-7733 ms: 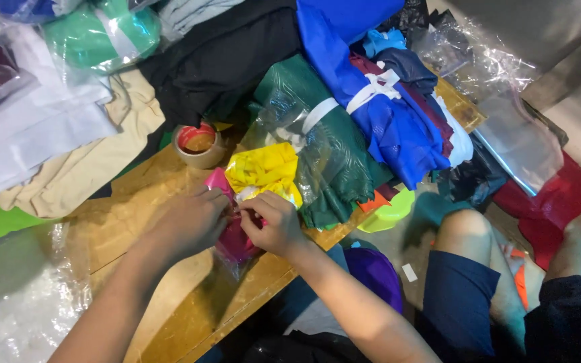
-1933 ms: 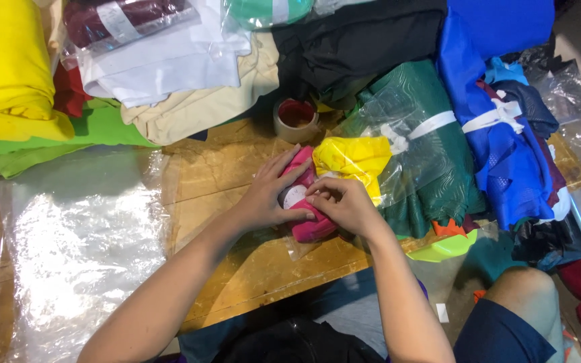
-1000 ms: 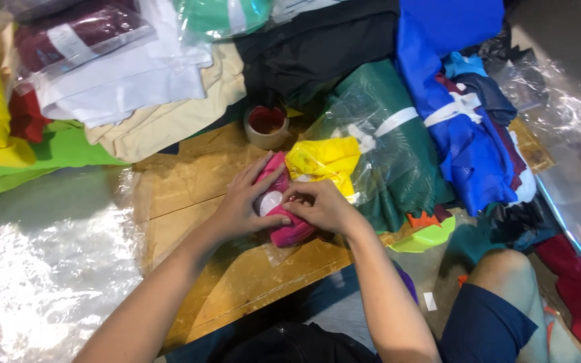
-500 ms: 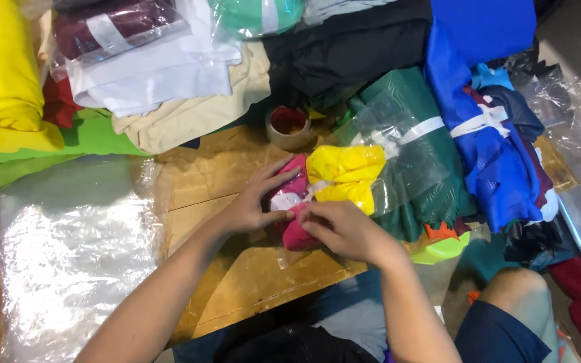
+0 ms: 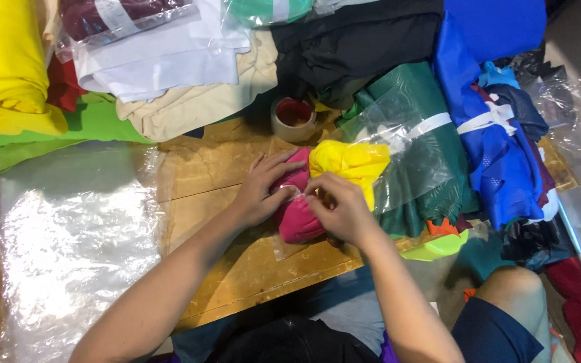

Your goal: Folding colorful fabrics and placing them into plastic bags for packaging

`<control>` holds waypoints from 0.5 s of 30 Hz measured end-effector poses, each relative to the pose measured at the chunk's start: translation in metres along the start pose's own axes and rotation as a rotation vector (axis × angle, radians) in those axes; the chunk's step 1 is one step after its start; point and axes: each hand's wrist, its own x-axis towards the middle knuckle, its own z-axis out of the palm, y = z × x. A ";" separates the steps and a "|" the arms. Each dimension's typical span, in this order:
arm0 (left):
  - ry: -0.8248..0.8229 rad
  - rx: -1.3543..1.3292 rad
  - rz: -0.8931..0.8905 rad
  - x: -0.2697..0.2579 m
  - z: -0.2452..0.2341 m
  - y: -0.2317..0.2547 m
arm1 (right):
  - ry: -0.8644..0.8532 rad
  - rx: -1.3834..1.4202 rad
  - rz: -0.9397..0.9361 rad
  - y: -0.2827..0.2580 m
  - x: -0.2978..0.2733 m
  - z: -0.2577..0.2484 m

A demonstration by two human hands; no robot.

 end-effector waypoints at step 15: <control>0.010 -0.077 0.058 0.005 -0.006 0.001 | -0.258 -0.122 -0.002 -0.022 0.014 -0.010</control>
